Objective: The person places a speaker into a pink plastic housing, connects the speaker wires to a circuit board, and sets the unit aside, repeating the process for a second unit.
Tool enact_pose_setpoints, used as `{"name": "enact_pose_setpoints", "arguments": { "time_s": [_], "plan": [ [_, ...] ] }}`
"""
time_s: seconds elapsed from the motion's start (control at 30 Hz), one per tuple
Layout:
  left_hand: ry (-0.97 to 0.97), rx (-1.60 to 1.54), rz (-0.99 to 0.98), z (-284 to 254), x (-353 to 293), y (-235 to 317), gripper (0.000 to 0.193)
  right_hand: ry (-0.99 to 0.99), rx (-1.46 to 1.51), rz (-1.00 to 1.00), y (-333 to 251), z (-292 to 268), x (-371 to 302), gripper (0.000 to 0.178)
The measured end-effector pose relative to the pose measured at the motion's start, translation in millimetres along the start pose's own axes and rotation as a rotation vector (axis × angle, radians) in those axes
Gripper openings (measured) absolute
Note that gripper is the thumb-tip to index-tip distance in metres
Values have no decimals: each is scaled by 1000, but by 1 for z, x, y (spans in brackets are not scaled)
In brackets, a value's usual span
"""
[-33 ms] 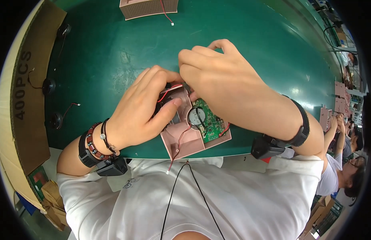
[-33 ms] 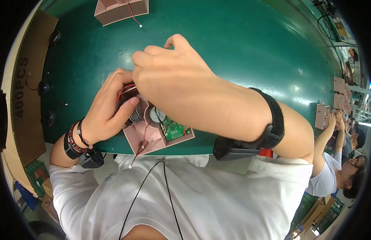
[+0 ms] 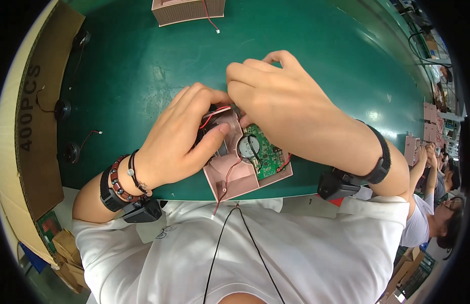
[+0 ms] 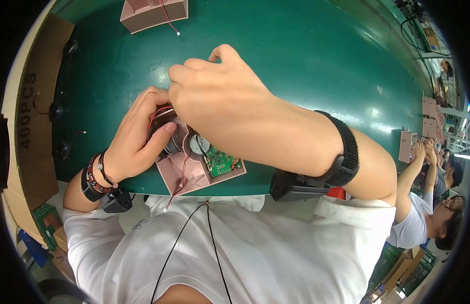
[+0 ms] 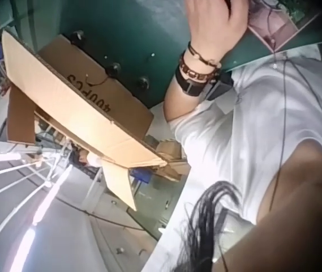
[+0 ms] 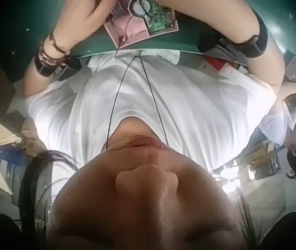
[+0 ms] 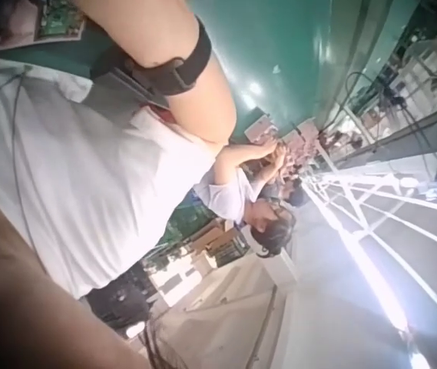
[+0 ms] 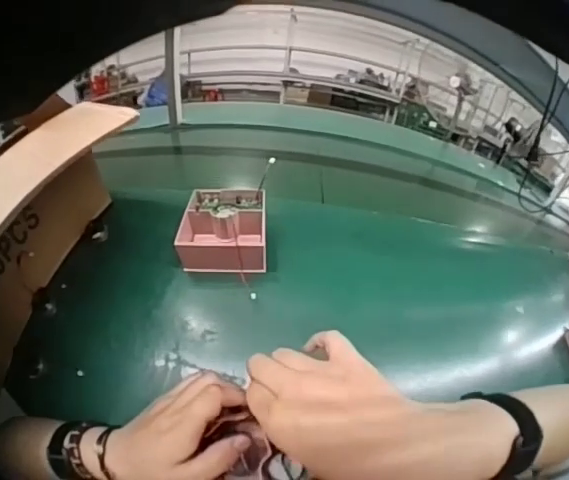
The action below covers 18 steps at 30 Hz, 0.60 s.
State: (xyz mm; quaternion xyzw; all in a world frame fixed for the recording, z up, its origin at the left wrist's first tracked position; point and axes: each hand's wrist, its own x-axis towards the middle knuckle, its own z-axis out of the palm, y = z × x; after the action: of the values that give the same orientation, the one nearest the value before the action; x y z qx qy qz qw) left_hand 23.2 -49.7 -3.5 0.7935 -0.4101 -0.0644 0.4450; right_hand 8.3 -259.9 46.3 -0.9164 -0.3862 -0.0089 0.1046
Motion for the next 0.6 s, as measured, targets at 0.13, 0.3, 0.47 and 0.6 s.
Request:
{"name": "enact_pose_setpoints", "arguments": {
  "time_s": [0.13, 0.3, 0.47, 0.6],
  "plan": [
    [16, 8, -9, 1, -3, 2, 33, 67, 104, 61, 2, 9, -8, 21],
    [89, -38, 21, -1, 0, 2, 33, 217, 280, 100, 9, 10, -21, 19],
    [136, -25, 90, -2, 2, 4, 28, 341, 276, 126, 8, 14, -27, 20],
    [133, 32, 197, -7, 3, 0, 22, 355, 317, 88, 4, 17, -25, 22]
  ]
}}
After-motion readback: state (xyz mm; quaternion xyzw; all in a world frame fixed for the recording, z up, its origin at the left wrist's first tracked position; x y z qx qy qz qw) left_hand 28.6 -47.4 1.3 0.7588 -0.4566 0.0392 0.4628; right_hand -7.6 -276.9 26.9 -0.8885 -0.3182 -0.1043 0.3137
